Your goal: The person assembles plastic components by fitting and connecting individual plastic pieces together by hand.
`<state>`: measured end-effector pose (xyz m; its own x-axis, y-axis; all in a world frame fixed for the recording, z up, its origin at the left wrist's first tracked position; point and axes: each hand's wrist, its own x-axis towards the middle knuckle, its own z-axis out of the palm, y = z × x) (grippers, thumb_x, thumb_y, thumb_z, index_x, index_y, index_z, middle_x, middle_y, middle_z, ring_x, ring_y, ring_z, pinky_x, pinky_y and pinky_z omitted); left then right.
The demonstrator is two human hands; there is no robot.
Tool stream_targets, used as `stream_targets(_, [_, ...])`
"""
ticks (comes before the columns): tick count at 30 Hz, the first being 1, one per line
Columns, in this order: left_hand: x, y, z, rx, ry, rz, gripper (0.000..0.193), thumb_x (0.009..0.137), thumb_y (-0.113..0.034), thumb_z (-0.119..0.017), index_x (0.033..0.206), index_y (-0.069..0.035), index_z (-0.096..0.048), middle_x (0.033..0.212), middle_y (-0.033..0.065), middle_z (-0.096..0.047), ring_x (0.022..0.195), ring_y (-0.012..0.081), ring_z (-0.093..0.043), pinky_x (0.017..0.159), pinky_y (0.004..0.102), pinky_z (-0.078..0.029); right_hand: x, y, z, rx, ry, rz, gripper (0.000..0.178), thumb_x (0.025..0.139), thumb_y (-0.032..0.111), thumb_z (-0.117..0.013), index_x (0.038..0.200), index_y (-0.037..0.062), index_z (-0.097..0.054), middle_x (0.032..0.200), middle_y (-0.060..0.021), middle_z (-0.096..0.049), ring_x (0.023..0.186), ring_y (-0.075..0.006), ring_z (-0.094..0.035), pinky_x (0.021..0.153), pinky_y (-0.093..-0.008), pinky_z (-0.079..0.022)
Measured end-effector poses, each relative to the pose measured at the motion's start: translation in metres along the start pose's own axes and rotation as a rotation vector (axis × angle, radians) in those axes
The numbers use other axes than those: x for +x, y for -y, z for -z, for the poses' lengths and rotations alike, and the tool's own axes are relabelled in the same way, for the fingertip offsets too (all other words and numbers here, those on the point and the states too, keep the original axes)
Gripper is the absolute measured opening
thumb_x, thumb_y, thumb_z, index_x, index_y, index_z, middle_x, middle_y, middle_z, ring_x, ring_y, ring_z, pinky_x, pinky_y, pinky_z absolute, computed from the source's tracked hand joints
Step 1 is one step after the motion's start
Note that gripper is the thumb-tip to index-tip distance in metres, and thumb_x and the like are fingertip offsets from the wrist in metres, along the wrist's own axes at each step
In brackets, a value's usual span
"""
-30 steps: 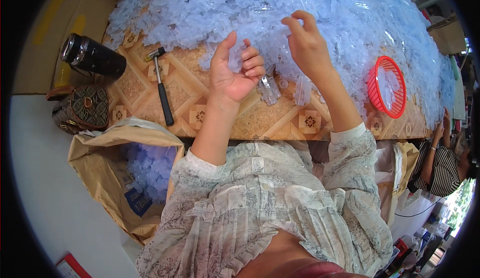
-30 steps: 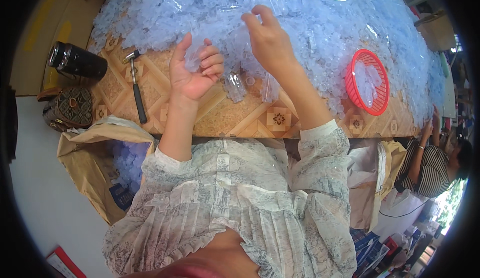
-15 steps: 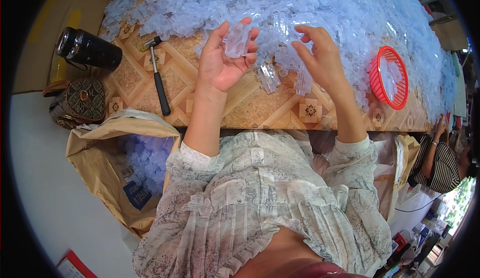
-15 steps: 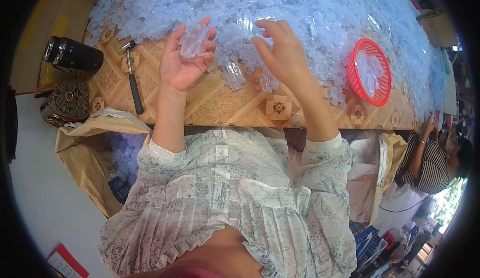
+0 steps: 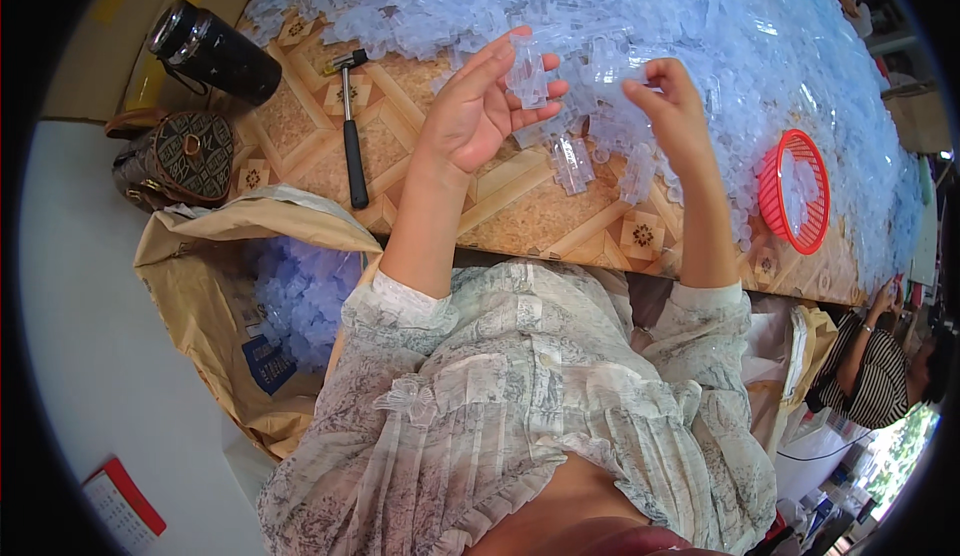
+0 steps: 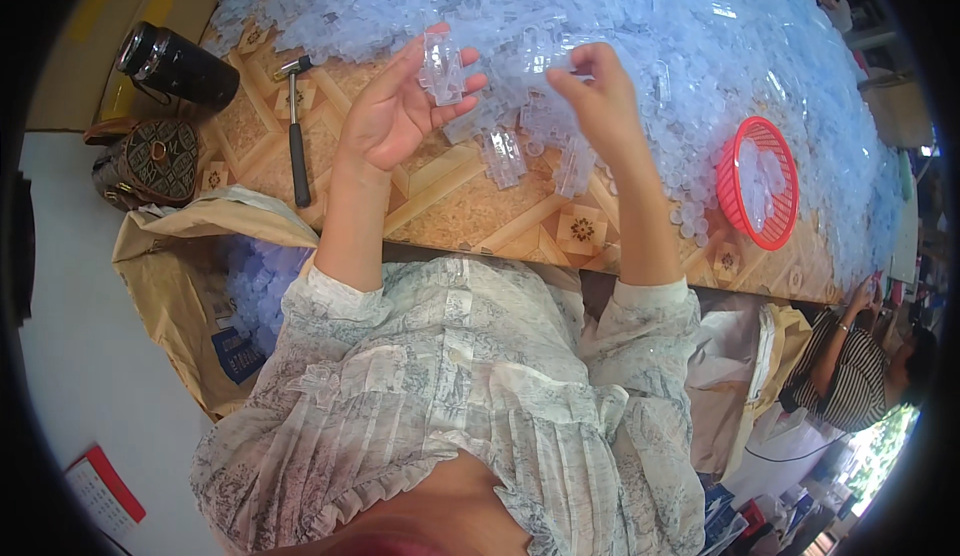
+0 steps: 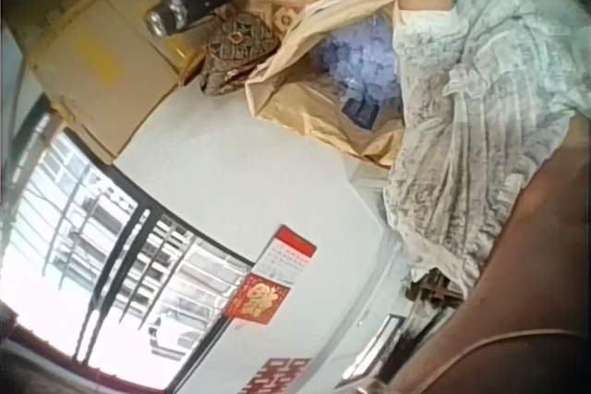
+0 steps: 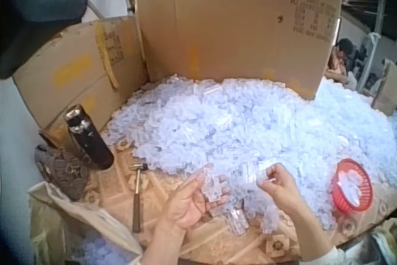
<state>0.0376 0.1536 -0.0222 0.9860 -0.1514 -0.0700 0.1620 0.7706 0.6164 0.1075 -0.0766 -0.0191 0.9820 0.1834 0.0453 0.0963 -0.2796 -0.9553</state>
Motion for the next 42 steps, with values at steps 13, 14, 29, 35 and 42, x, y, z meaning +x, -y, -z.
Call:
stream_targets(13, [-0.004,-0.001,-0.006,0.001,-0.044,0.046,0.040,0.095,-0.021,-0.050,0.132,-0.007,-0.040,0.114,0.0164,-0.057,0.098,0.0283,-0.062,0.083,0.0405,-0.054,0.067,0.037,0.044,-0.629,-0.052,0.384,0.028,0.086,0.023,-0.061,0.108,0.0046,-0.065,0.090,-0.0101,-0.065,0.082,-0.0204,-0.060,0.077,-0.0316,-0.047])
stream_targets(14, [-0.004,-0.002,-0.007,0.003,-0.042,0.042,0.040,0.095,-0.021,-0.050,0.132,-0.007,-0.040,0.114,0.0164,-0.057,0.098,0.0283,-0.062,0.083,0.0405,-0.054,0.078,0.037,0.047,-0.619,-0.064,0.355,0.028,0.086,0.022,-0.060,0.107,0.0041,-0.065,0.091,-0.0108,-0.066,0.083,-0.0204,-0.060,0.076,-0.0314,-0.047])
stream_targets(29, [-0.006,-0.006,-0.010,0.002,-0.046,0.079,0.040,0.095,-0.020,-0.051,0.131,-0.007,-0.041,0.113,0.0153,-0.058,0.096,0.0265,-0.063,0.079,0.0388,-0.055,0.125,0.029,0.025,-1.085,0.013,0.275,0.046,0.077,0.038,-0.064,0.112,0.0094,-0.062,0.111,-0.0160,-0.058,0.098,-0.0350,-0.060,0.083,-0.0428,-0.050])
stream_targets(35, [-0.004,-0.007,-0.009,0.012,-0.095,0.052,0.039,0.095,-0.020,-0.051,0.130,-0.006,-0.042,0.112,0.0157,-0.059,0.096,0.0271,-0.064,0.078,0.0381,-0.056,0.116,0.036,0.026,-1.022,-0.128,0.432,0.030,0.081,0.027,-0.060,0.105,0.0104,-0.065,0.105,-0.0134,-0.059,0.092,-0.0336,-0.061,0.080,-0.0431,-0.050])
stream_targets(42, [-0.006,-0.005,-0.012,0.005,-0.055,0.069,0.040,0.095,-0.021,-0.051,0.130,-0.006,-0.041,0.113,0.0157,-0.059,0.096,0.0281,-0.064,0.078,0.0383,-0.056,0.132,0.027,-0.052,-0.846,0.154,0.527,0.032,0.081,0.029,-0.061,0.106,0.0079,-0.064,0.108,-0.0137,-0.061,0.097,-0.0332,-0.060,0.082,-0.0419,-0.050])
